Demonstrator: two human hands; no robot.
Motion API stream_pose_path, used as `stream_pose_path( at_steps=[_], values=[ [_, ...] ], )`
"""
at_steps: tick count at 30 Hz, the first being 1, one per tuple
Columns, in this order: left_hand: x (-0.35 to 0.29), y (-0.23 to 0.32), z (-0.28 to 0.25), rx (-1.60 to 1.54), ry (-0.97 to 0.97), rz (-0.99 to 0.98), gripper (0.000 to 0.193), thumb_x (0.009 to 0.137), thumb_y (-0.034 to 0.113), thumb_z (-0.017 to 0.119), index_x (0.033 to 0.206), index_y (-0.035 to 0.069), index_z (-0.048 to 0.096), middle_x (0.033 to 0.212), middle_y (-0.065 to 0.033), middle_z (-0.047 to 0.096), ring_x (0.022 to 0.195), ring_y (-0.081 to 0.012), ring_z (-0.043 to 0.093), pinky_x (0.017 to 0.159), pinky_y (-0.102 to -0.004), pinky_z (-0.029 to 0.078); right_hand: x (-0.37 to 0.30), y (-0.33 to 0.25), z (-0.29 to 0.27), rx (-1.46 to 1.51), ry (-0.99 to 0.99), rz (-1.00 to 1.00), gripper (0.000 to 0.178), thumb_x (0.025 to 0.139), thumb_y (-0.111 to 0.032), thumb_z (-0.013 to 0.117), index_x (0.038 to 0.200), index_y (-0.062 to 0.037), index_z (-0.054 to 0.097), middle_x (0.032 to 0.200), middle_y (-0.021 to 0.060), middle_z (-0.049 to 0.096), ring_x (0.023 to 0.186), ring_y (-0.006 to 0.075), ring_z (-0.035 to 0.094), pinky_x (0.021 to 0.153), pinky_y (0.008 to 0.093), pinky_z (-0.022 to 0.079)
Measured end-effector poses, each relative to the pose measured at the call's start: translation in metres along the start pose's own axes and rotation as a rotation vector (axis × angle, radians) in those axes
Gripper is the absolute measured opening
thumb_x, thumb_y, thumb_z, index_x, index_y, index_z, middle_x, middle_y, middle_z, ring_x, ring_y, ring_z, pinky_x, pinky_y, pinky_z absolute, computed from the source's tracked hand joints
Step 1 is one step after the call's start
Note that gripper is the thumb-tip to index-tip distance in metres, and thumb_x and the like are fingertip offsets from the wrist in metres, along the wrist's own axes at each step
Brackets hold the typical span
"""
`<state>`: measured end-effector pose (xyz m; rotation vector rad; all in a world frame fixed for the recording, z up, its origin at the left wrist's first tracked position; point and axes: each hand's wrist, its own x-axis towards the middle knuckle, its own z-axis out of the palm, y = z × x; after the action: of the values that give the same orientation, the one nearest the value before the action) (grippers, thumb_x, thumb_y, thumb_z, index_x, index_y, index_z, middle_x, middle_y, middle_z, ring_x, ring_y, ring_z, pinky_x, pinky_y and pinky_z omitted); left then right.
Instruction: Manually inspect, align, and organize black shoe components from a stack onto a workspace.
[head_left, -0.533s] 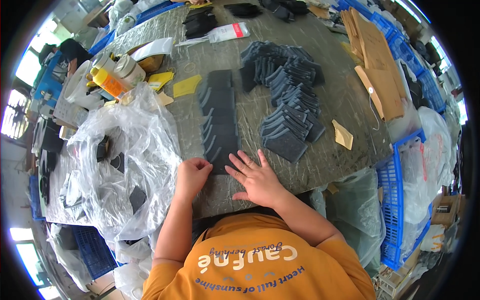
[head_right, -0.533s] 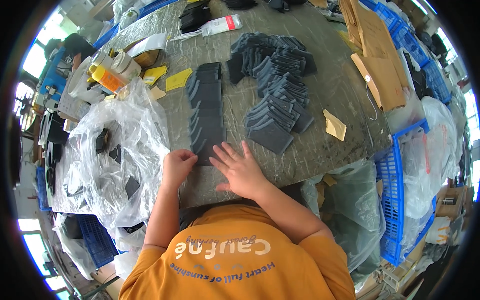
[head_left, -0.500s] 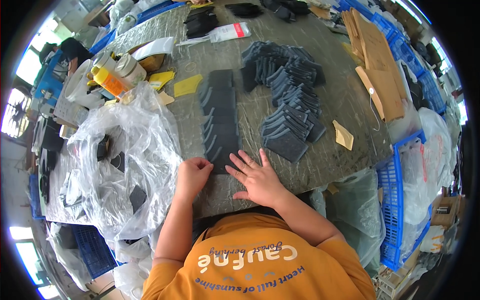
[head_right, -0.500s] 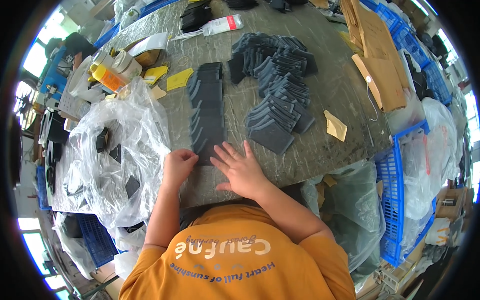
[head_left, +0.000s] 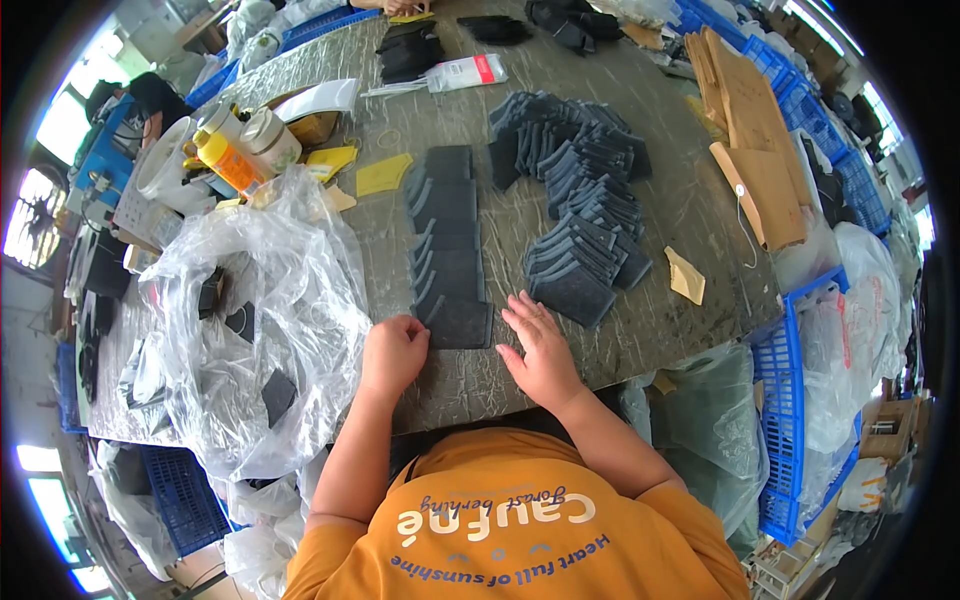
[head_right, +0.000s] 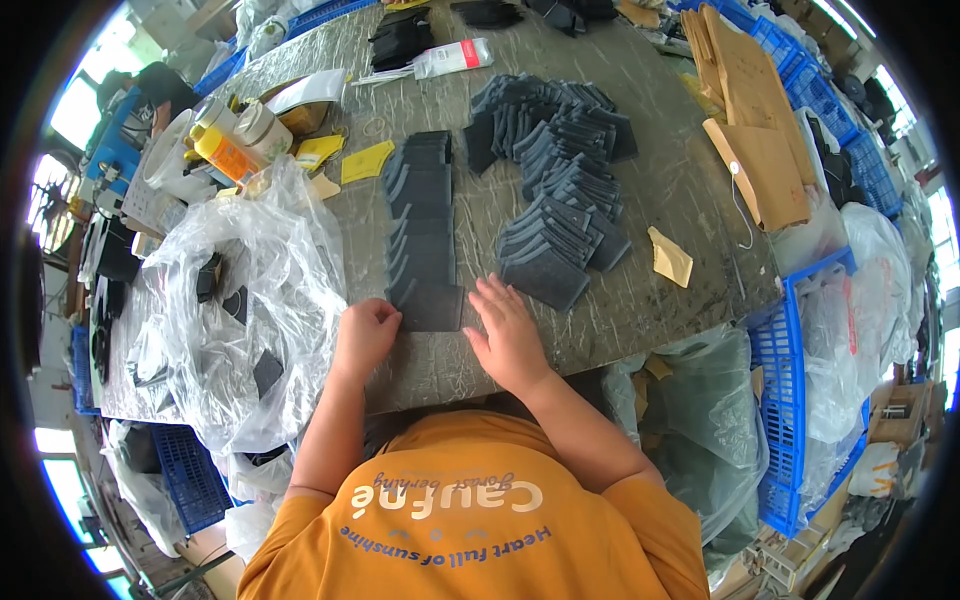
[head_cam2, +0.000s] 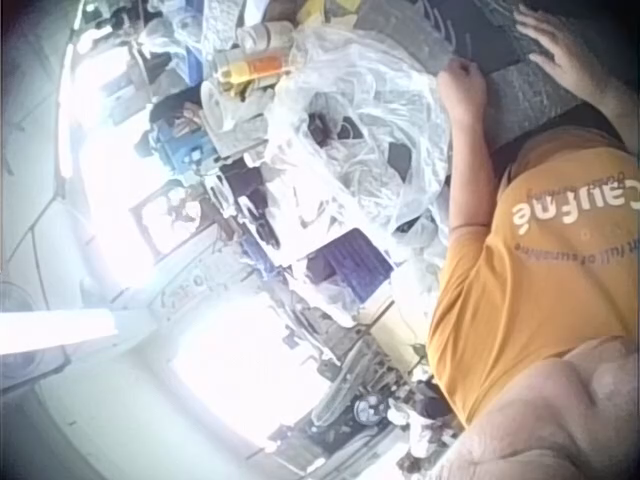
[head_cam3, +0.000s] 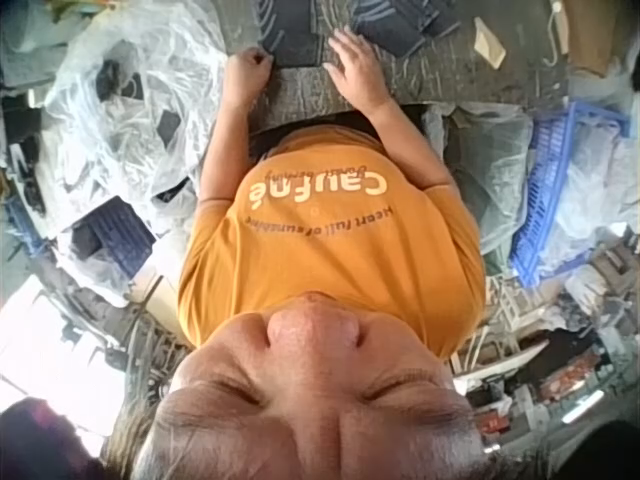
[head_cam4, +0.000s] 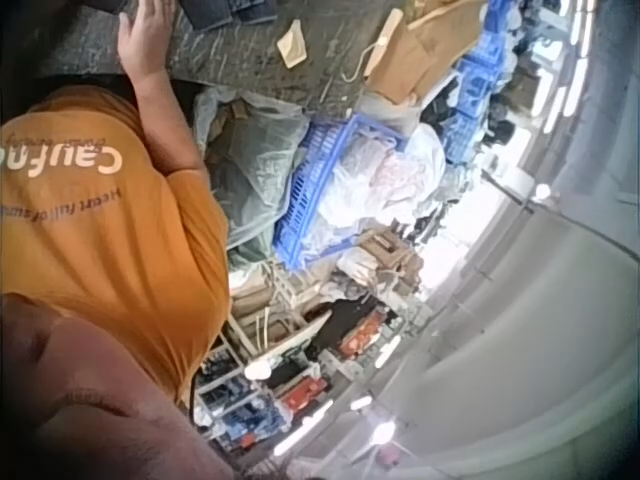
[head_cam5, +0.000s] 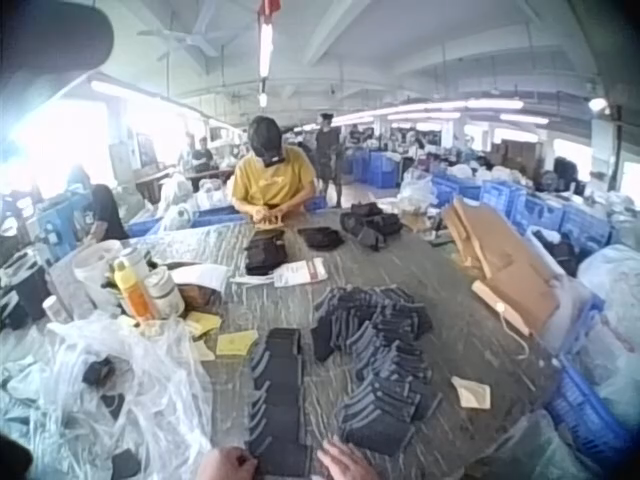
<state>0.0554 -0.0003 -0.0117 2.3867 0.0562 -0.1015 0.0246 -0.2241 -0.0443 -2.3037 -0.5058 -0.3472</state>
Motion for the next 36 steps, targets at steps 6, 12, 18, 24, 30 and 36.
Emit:
stream_pose_path(
  at_steps=[6, 12, 18, 24, 30, 36],
  values=[
    [-0.002, 0.003, -0.001, 0.03, 0.004, -0.011, 0.015, 0.073, 0.016, 0.064, 0.075, 0.001, 0.065, 0.07, -0.019, 0.063, 0.069, -0.0351, 0.062, 0.063, -0.0395, 0.048, 0.009, -0.027, 0.0, -0.126, -0.107, -0.09, 0.057, 0.074, -0.023, 0.071, 0.123, -0.0031, 0.05, 0.14, 0.0161, 0.038, 0.132, 0.0334, 0.032, 0.107, 0.0518, 0.024],
    [-0.001, 0.005, -0.018, 0.158, -0.084, -0.149, 0.016, 0.074, 0.015, 0.065, 0.079, 0.0, 0.065, 0.076, -0.0177, 0.065, 0.066, -0.0308, 0.063, 0.063, -0.0363, 0.049, 0.02, -0.036, 0.007, -0.322, -0.469, -0.162, 0.073, 0.073, -0.056, 0.062, 0.133, -0.0166, 0.047, 0.146, 0.0087, 0.032, 0.137, 0.0273, 0.023, 0.105, 0.0638, 0.011],
    [-0.043, 0.0, -0.008, 0.568, 0.12, 0.656, 0.026, 0.073, 0.005, 0.056, 0.097, 0.005, 0.066, 0.113, -0.0089, 0.063, 0.099, -0.0286, 0.057, 0.084, -0.0404, 0.044, 0.023, -0.036, 0.013, -0.307, -0.347, -0.121, 0.056, 0.072, -0.049, 0.066, 0.123, -0.0273, 0.057, 0.138, 0.022, 0.038, 0.133, 0.0306, 0.03, 0.103, 0.0641, 0.016],
    [-0.066, -0.019, -0.028, 0.3, 0.077, 0.441, 0.023, 0.071, 0.001, 0.057, 0.093, 0.004, 0.066, 0.104, -0.0079, 0.064, 0.095, -0.0254, 0.057, 0.082, -0.0374, 0.044, 0.051, -0.029, 0.018, -0.202, -0.19, 0.126, 0.047, 0.064, -0.027, 0.077, 0.107, -0.0168, 0.06, 0.112, 0.0067, 0.053, 0.109, 0.0238, 0.047, 0.091, 0.0444, 0.031],
    [-0.097, -0.036, -0.042, -0.241, 0.203, 0.281, 0.013, 0.069, -0.007, 0.065, 0.078, 0.002, 0.062, 0.079, -0.0101, 0.064, 0.069, -0.0239, 0.062, 0.061, -0.0305, 0.049, 0.047, -0.023, -0.002, 0.202, -0.079, 0.127, 0.035, 0.07, -0.007, 0.072, 0.103, -0.0023, 0.061, 0.09, 0.0161, 0.058, 0.082, 0.0335, 0.057, 0.072, 0.0384, 0.046],
    [-0.103, -0.05, -0.071, -0.356, 0.301, 0.216, 0.016, 0.076, -0.01, 0.06, 0.085, 0.002, 0.065, 0.082, -0.0092, 0.063, 0.074, -0.02, 0.061, 0.064, -0.0275, 0.046, 0.029, -0.001, -0.091, -0.599, -0.061, 0.291, 0.078, 0.067, -0.014, 0.076, 0.136, -0.021, 0.039, 0.139, 0.0131, 0.035, 0.128, 0.0347, 0.032, 0.101, 0.052, 0.028]
  ],
)
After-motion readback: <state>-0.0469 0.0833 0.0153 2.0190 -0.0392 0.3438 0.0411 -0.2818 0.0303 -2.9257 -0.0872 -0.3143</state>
